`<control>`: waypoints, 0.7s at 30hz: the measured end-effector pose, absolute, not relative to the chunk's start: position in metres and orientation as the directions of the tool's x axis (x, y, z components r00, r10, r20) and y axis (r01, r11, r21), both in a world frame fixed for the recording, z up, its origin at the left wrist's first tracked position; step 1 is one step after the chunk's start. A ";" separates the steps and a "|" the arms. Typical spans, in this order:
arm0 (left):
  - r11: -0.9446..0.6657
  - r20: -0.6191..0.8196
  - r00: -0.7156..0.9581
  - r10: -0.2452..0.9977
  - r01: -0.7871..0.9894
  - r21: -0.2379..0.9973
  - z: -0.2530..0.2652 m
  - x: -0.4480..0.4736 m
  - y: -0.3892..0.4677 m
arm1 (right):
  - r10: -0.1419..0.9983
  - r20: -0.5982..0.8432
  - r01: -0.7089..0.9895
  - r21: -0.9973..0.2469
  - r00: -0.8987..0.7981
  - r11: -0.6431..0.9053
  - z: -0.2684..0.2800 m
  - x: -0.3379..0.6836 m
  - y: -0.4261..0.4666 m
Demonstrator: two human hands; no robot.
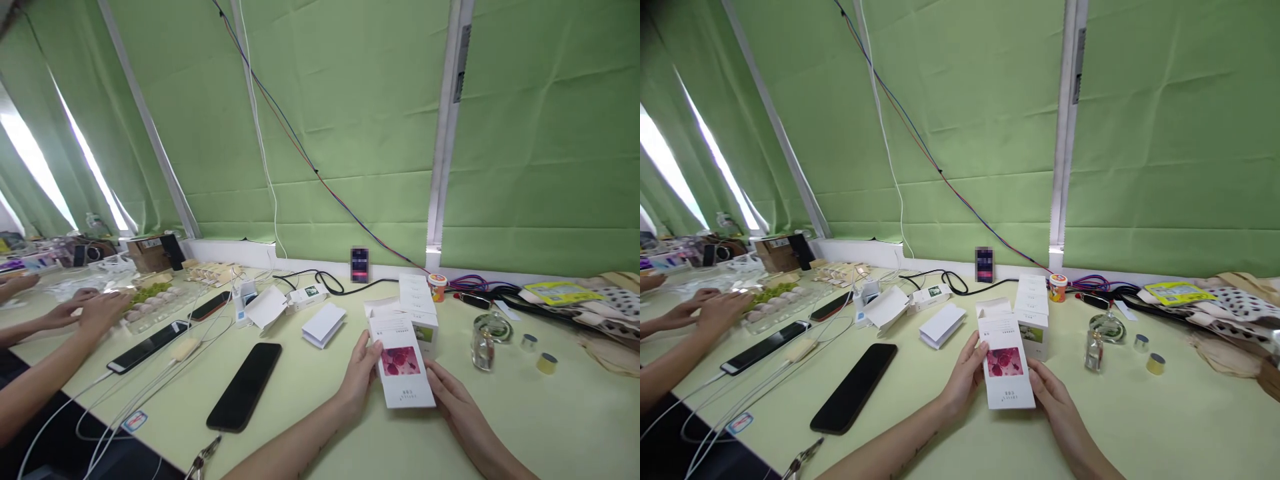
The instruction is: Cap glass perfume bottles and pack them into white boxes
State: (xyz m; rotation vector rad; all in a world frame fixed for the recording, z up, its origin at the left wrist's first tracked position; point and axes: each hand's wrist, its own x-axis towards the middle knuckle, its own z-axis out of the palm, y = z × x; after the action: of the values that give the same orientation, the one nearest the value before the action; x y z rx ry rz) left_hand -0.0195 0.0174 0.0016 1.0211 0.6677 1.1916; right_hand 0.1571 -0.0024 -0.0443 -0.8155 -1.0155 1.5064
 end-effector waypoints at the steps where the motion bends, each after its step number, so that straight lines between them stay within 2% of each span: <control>1: 0.016 0.105 0.273 0.956 -0.406 0.914 0.002 -0.020 0.018 | 0.984 0.034 -0.393 -0.919 -0.177 -0.039 -0.044 0.157 -0.002; 13: -0.288 0.387 0.334 0.859 -0.311 0.906 0.007 -0.028 0.021 | 0.982 0.041 -0.373 -0.927 -0.186 -0.032 -0.041 0.159 -0.001; 17: -0.303 0.404 0.346 0.847 -0.309 0.901 0.005 -0.028 0.023 | 0.985 0.034 -0.381 -0.924 -0.168 -0.033 -0.046 0.162 0.003; 21: -0.228 0.342 0.315 0.885 -0.348 0.909 0.000 -0.027 0.025 | 0.986 0.036 -0.381 -0.924 -0.161 -0.028 -0.047 0.163 0.003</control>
State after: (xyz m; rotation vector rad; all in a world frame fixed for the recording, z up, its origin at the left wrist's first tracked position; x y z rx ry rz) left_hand -0.0265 0.0253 0.0003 1.3384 0.5501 1.2549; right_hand 0.1628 0.0031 -0.0475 -0.8279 -1.0285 1.4852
